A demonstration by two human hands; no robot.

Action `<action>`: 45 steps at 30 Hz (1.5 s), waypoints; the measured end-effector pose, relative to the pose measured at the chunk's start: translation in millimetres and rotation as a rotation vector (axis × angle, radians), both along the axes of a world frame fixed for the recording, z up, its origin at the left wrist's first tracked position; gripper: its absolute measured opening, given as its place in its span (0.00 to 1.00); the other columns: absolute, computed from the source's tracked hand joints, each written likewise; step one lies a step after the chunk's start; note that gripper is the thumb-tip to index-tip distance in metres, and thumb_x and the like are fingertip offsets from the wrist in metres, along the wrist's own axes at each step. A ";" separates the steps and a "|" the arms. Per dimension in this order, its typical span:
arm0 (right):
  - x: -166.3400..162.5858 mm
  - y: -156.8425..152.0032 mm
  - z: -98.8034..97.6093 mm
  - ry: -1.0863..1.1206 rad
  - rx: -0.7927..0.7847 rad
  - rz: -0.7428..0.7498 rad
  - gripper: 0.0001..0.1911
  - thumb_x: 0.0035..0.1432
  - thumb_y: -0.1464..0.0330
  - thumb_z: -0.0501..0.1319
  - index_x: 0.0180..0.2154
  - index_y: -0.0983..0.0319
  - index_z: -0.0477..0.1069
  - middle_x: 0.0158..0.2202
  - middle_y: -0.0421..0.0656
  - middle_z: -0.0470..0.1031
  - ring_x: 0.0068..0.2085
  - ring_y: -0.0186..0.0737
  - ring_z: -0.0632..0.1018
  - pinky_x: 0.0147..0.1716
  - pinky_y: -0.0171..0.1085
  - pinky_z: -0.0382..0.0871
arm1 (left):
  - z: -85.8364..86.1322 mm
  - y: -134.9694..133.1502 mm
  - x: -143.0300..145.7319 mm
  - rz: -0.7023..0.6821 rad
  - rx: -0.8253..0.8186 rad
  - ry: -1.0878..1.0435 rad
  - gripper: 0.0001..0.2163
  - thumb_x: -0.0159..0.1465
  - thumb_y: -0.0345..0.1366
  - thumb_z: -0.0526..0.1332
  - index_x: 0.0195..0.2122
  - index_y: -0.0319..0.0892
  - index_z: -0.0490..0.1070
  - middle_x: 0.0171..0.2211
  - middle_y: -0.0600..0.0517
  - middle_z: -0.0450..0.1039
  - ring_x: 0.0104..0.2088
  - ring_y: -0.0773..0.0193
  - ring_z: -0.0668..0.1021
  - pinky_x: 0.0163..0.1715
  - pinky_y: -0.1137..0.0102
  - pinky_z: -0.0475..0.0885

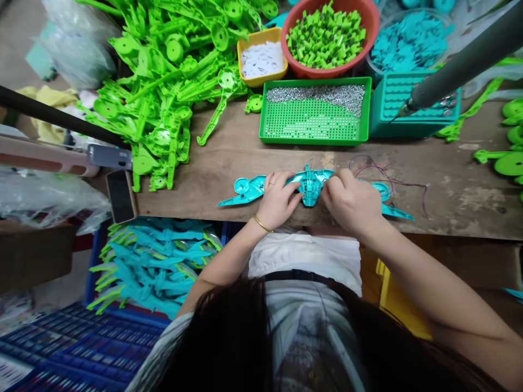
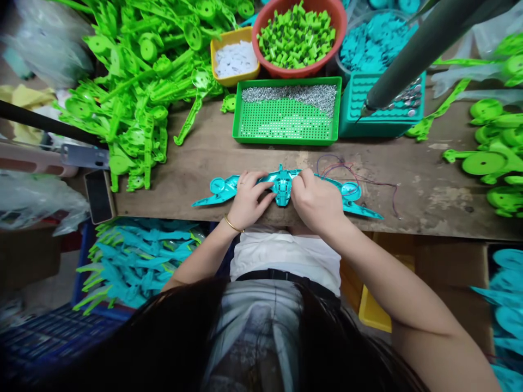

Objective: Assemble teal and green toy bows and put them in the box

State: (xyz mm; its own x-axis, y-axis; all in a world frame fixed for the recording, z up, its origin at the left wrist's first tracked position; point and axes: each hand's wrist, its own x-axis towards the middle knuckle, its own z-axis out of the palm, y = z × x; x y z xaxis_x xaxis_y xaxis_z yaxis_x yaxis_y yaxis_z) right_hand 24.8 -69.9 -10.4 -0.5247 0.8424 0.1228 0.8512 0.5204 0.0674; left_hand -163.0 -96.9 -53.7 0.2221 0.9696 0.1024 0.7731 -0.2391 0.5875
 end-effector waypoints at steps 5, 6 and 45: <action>-3.4 -0.8 -4.4 0.047 0.000 -0.061 0.17 0.64 0.69 0.47 0.29 0.65 0.70 0.30 0.48 0.70 0.24 0.34 0.63 0.24 0.39 0.43 | -2.0 -0.6 -0.2 -0.005 0.043 0.005 0.09 0.65 0.39 0.59 0.43 0.43 0.74 0.52 0.45 0.70 0.55 0.54 0.70 0.64 0.54 0.51; -3.5 -0.8 -5.1 0.042 -0.013 -0.066 0.17 0.65 0.69 0.46 0.30 0.65 0.70 0.30 0.48 0.70 0.24 0.34 0.64 0.24 0.39 0.43 | -2.0 -0.7 -0.2 -0.006 0.049 0.009 0.09 0.65 0.39 0.59 0.43 0.43 0.74 0.52 0.44 0.71 0.55 0.54 0.70 0.63 0.54 0.51; -8.1 28.8 -0.6 0.090 -0.593 -0.072 0.15 0.65 0.63 0.49 0.36 0.59 0.73 0.37 0.44 0.73 0.34 0.39 0.75 0.28 0.37 0.51 | 14.5 27.5 -6.5 -0.061 -0.149 0.111 0.06 0.65 0.39 0.60 0.38 0.45 0.75 0.47 0.49 0.72 0.50 0.56 0.72 0.48 0.60 0.63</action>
State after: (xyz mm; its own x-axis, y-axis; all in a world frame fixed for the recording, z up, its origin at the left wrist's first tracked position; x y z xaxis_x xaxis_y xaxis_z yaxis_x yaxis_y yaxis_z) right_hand 16.8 -41.1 -11.0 -0.4734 0.8136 -0.3374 0.8744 0.3882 -0.2910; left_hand -169.5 -69.4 -39.2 0.2828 0.9567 -0.0693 0.8220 -0.2045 0.5316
